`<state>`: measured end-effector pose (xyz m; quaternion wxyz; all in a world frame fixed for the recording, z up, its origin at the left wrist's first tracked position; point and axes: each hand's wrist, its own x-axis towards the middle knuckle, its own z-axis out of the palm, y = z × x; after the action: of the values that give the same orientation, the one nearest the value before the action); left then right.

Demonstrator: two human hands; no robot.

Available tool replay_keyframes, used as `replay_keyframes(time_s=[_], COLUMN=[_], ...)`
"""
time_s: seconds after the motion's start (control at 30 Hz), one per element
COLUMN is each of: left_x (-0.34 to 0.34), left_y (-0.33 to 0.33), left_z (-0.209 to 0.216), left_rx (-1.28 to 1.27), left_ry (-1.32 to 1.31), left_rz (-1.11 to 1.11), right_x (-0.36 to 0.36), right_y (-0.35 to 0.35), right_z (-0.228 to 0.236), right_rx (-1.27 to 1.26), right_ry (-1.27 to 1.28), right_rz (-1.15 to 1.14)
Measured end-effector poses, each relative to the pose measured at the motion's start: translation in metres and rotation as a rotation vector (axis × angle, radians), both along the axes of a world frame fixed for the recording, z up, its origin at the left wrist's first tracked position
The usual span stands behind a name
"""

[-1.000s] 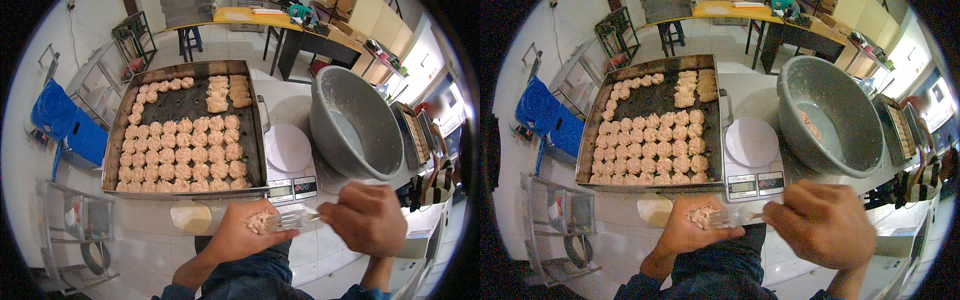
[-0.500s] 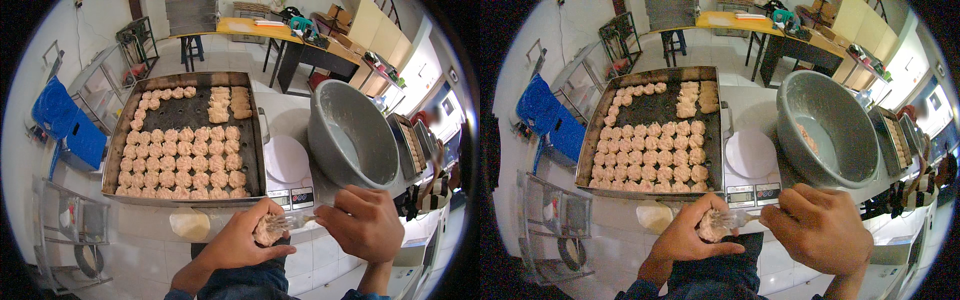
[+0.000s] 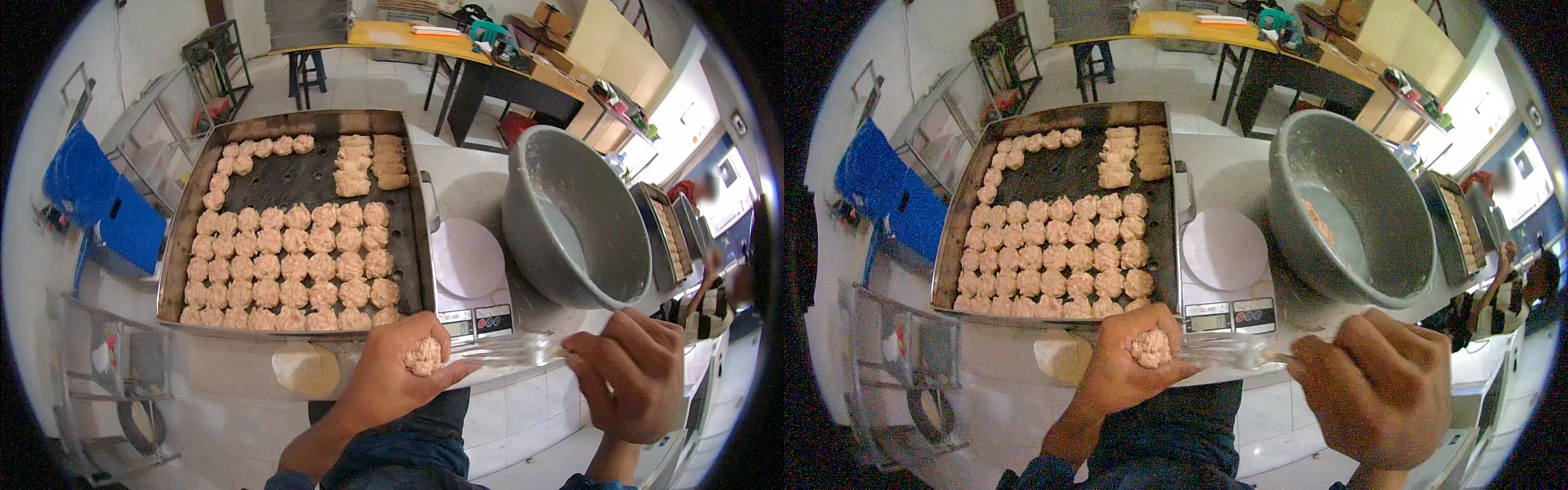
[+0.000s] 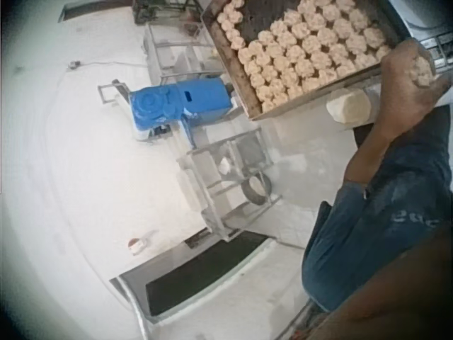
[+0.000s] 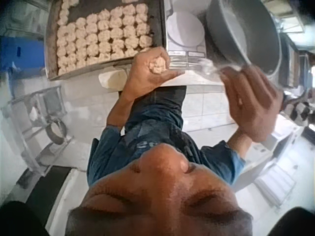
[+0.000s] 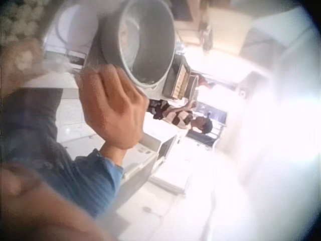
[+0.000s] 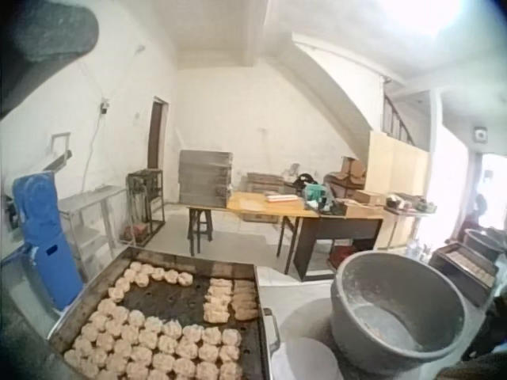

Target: The person scoops minced meat from a large bowl using a fork, places it onto small dough wrappers held in the left hand, folds the wrappers to enclose the filling, and arranges the finished dumplings on a metal tray. The process is repeated continuously.

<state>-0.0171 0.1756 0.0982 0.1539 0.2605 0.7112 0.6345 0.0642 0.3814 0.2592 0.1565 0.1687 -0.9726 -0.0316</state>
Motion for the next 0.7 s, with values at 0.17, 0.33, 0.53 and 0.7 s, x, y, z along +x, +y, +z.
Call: replay_keyframes(time_s=[0.17,0.33,0.53,0.7], left_x=[0.004,0.002,-0.001,0.003], left_y=[-0.009,-0.009,-0.008,-0.008], left_z=[0.014,-0.001,0.003,0.004], left_rx=[0.034,0.085,0.005,-0.067], left_ry=[-0.121,0.115,0.082,0.055], left_rz=[0.029,0.053,0.06,-0.044], right_x=[-0.017,-0.024,-0.027,-0.049], right_y=[-0.01,-0.019,-0.016,0.001], right_z=[-0.009,-0.013,-0.013,-0.019], right_rx=[0.081,0.122,0.094,-0.221], right_ry=[-0.078,-0.063,-0.253,-0.663], right_rz=[0.114,0.191,0.245,0.202])
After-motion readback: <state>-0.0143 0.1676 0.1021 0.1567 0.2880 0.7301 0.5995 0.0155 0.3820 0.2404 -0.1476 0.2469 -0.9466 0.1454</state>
